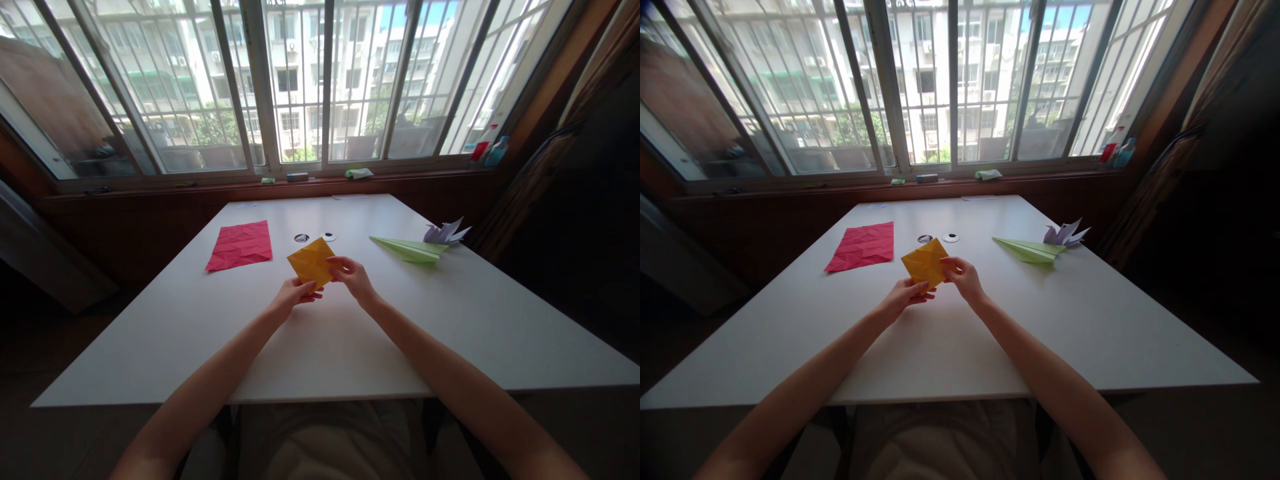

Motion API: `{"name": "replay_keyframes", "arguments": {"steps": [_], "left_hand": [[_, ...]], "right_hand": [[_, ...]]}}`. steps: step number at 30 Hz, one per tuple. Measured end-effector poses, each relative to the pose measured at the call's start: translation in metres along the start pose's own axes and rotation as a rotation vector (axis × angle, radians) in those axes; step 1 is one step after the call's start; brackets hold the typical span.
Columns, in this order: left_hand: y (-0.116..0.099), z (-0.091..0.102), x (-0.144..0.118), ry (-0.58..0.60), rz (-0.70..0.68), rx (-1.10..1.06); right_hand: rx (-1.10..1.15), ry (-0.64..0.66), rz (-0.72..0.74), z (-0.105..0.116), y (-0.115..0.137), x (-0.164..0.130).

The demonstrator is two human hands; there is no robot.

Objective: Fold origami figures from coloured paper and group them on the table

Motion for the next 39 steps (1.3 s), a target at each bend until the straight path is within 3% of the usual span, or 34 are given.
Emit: {"name": "replay_keyframes", "arguments": {"steps": [5, 9, 12, 19, 25, 28, 34, 37, 39], "left_hand": [[-0.025, 0.018, 0.003, -0.114, -0.160, -0.098], [-0.033, 0.026, 0.004, 0.033, -0.118, 0.081], [-0.033, 0.031, 0.004, 0.057, -0.150, 0.151], [-0.028, 0.037, 0.008, -0.027, -0.183, 0.141], [-0.023, 0.050, 0.014, -0.239, -0.216, 0.050], [-0.021, 0.051, 0.014, -0.287, -0.237, 0.026], [-0.021, 0.045, 0.013, -0.221, -0.262, 0.018], [-0.023, 0.043, 0.014, -0.213, -0.309, 0.119], [-0.028, 0.041, 0.011, -0.269, -0.396, 0.279]], "right_hand": [[0.039, 0.050, -0.126, 0.007, -0.007, 0.004], [0.083, 0.095, -0.209, 0.013, -0.013, 0.007], [0.091, 0.121, -0.236, 0.014, -0.013, 0.007], [0.116, 0.240, -0.211, 0.008, -0.005, 0.003], [0.060, 0.356, -0.136, 0.000, -0.003, 0.001], [0.068, 0.285, -0.162, 0.000, -0.008, 0.002], [0.050, 0.150, -0.143, 0.003, -0.012, 0.004], [-0.022, 0.066, -0.081, 0.007, -0.012, 0.005], [-0.121, -0.046, 0.020, 0.010, -0.008, 0.003]]}}
Point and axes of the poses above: each hand's wrist, its own x-axis towards the middle knuckle, its own z-axis out of the back of the hand, y = z × x, the point moved 5 cm from there along x, towards the middle knuckle, and after that the axes turned 3 degrees about -x, right-handed, at the moved point
